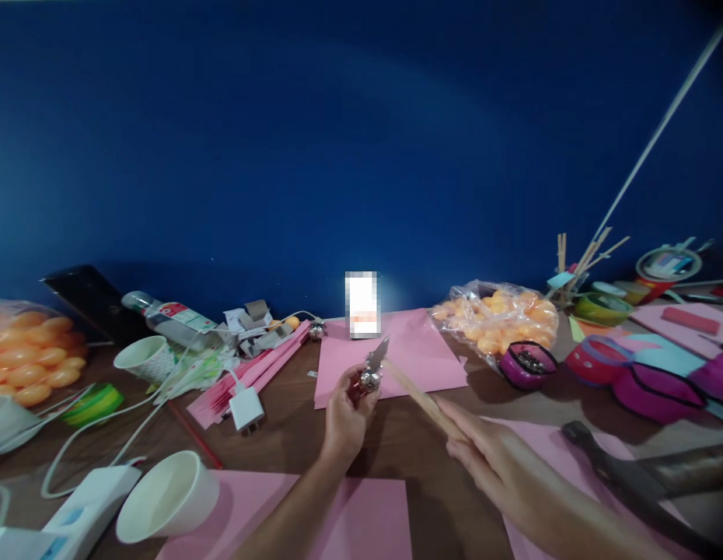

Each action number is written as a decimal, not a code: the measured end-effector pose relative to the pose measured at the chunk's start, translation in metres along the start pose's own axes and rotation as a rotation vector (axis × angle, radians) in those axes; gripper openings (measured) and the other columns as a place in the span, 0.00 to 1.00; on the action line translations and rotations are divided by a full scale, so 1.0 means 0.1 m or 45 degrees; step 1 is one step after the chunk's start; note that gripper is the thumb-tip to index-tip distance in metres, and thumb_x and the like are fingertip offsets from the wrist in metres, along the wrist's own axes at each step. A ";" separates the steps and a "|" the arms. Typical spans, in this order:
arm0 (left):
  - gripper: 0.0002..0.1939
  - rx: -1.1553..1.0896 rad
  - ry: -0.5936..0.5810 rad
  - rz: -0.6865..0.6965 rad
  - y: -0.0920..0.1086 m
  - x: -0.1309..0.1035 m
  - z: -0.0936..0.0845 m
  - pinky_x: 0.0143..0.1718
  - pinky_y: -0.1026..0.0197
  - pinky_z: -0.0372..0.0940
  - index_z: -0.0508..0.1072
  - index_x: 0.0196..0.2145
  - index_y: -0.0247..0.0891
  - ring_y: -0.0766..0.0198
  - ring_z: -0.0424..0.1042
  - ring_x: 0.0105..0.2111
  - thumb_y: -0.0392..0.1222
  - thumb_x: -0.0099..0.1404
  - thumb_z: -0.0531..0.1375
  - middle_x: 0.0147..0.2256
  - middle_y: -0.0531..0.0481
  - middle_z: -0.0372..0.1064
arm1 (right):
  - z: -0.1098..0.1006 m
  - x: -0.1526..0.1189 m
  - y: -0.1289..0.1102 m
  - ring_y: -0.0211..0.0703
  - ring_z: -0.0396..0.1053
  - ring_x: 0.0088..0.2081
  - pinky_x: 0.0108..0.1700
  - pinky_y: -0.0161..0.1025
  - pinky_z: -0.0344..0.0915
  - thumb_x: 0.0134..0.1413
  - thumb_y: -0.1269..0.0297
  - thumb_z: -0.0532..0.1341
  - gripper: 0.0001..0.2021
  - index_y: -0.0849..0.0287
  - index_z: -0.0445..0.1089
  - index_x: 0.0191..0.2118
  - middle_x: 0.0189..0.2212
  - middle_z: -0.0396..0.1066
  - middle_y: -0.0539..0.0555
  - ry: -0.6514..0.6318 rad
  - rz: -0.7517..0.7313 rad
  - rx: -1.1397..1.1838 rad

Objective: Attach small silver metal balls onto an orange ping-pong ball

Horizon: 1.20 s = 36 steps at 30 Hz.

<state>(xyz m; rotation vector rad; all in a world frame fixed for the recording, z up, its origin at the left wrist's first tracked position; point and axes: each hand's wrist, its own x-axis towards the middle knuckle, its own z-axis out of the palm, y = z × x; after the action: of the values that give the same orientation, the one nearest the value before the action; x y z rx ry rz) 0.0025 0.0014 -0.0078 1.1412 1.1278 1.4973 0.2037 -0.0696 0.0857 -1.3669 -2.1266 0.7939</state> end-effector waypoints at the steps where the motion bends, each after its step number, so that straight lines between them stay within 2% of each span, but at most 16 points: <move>1: 0.20 0.007 0.003 0.004 0.00 0.00 0.00 0.39 0.62 0.64 0.66 0.42 0.37 0.64 0.71 0.36 0.34 0.49 0.61 0.37 0.46 0.70 | 0.00 0.00 0.00 0.44 0.66 0.45 0.45 0.37 0.64 0.56 0.67 0.48 0.20 0.55 0.56 0.56 0.45 0.68 0.56 -0.019 -0.019 -0.024; 6: 0.19 0.051 0.011 0.029 0.00 -0.01 0.01 0.40 0.61 0.64 0.66 0.41 0.37 0.64 0.71 0.36 0.33 0.49 0.61 0.37 0.47 0.70 | 0.00 0.00 -0.02 0.43 0.68 0.43 0.41 0.35 0.65 0.56 0.68 0.47 0.21 0.57 0.53 0.57 0.45 0.68 0.57 0.023 0.014 -0.062; 11: 0.19 0.064 0.026 0.003 -0.03 -0.02 0.01 0.40 0.60 0.65 0.66 0.41 0.37 0.65 0.71 0.35 0.33 0.49 0.61 0.36 0.46 0.70 | 0.00 0.00 -0.06 0.42 0.66 0.46 0.45 0.37 0.64 0.53 0.72 0.47 0.22 0.55 0.55 0.55 0.49 0.65 0.53 -0.055 -0.035 -0.106; 14: 0.21 0.073 0.083 0.060 -0.07 0.00 0.00 0.40 0.60 0.65 0.67 0.41 0.36 0.64 0.70 0.36 0.33 0.47 0.63 0.38 0.45 0.69 | 0.01 0.00 -0.07 0.40 0.64 0.49 0.46 0.36 0.64 0.55 0.71 0.46 0.22 0.56 0.52 0.57 0.50 0.63 0.54 -0.037 -0.021 -0.152; 19: 0.20 0.083 0.080 0.090 -0.11 0.01 -0.01 0.41 0.59 0.65 0.68 0.41 0.37 0.64 0.69 0.37 0.34 0.47 0.63 0.40 0.45 0.67 | 0.03 -0.02 -0.08 0.44 0.62 0.51 0.50 0.41 0.62 0.56 0.66 0.48 0.20 0.55 0.56 0.55 0.50 0.64 0.54 -0.047 0.003 -0.193; 22: 0.20 0.106 0.094 0.099 -0.10 0.00 -0.02 0.39 0.60 0.66 0.69 0.40 0.36 0.64 0.70 0.36 0.35 0.46 0.64 0.39 0.46 0.67 | 0.01 -0.03 -0.09 0.43 0.62 0.51 0.49 0.38 0.62 0.57 0.67 0.47 0.21 0.56 0.53 0.57 0.51 0.63 0.55 -0.017 0.009 -0.152; 27: 0.21 0.048 0.081 -0.002 -0.02 -0.01 -0.01 0.41 0.59 0.66 0.68 0.42 0.36 0.63 0.71 0.36 0.36 0.47 0.63 0.38 0.46 0.70 | -0.02 -0.01 -0.10 0.44 0.65 0.48 0.46 0.39 0.64 0.55 0.71 0.47 0.21 0.57 0.56 0.55 0.48 0.65 0.55 -0.067 -0.022 -0.013; 31: 0.23 -0.002 0.083 -0.036 0.02 0.00 0.01 0.39 0.60 0.66 0.68 0.41 0.36 0.63 0.72 0.35 0.36 0.45 0.65 0.36 0.46 0.71 | 0.03 -0.03 -0.07 0.45 0.64 0.48 0.48 0.40 0.63 0.57 0.67 0.46 0.21 0.58 0.54 0.56 0.49 0.64 0.58 0.019 0.017 -0.008; 36: 0.22 -0.038 0.071 -0.070 0.06 -0.01 0.01 0.38 0.63 0.65 0.68 0.40 0.36 0.64 0.71 0.34 0.37 0.45 0.65 0.35 0.47 0.72 | 0.03 -0.02 -0.07 0.44 0.65 0.47 0.45 0.38 0.64 0.56 0.68 0.48 0.20 0.56 0.57 0.55 0.48 0.65 0.56 -0.015 0.013 -0.014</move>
<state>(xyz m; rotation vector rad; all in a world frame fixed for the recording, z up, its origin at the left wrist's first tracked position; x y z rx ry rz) 0.0033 -0.0005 -0.0020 1.0462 1.1618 1.5065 0.1979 -0.0740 0.0875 -1.3827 -2.1376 0.7976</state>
